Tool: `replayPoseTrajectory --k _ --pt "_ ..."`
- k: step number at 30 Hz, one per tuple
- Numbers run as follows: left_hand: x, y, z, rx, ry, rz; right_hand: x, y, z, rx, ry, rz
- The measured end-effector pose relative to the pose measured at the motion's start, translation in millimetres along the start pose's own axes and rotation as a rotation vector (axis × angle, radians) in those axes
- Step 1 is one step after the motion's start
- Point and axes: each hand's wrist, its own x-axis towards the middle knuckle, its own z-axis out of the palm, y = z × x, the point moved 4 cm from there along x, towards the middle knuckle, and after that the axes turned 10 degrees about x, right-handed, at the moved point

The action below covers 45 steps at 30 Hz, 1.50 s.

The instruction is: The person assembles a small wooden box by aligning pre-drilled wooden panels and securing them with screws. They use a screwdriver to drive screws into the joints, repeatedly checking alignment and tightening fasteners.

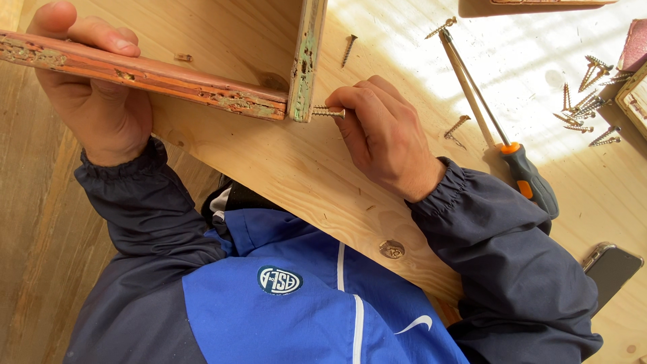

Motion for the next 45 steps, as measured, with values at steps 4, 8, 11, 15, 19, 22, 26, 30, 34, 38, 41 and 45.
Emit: replayPoseTrajectory --k 4,8,11,15,19,22,26,30,34,38,41,45 --pt "0 2 1 0.018 -0.001 0.001 -2 4 2 0.033 0.008 0.071" --pt "1 3 2 0.019 -0.004 0.002 0 5 2 0.053 0.023 0.145" --pt "1 4 3 0.013 0.01 0.012 0 4 2 0.053 0.034 0.171" --pt "2 4 3 0.008 0.004 0.014 1 2 5 0.072 0.006 0.121" --pt "1 3 3 0.01 0.006 0.005 2 2 5 0.064 0.035 0.113" --pt "1 3 2 0.012 -0.003 0.004 3 2 4 0.097 0.038 0.1" --pt "0 1 1 0.001 0.007 -0.005 3 6 4 0.092 0.022 0.097" --pt "0 1 1 0.003 0.005 0.006 4 6 7 0.07 0.016 0.066" --pt "1 2 2 0.004 0.003 0.013 3 9 9 0.03 0.019 0.087" --pt "2 3 3 -0.014 0.006 0.014 4 6 8 0.04 0.003 0.107" --pt "1 4 4 -0.006 0.007 0.006 5 7 8 0.053 -0.012 0.148" --pt "5 8 9 -0.022 0.001 0.025 5 8 8 0.069 -0.009 0.221"
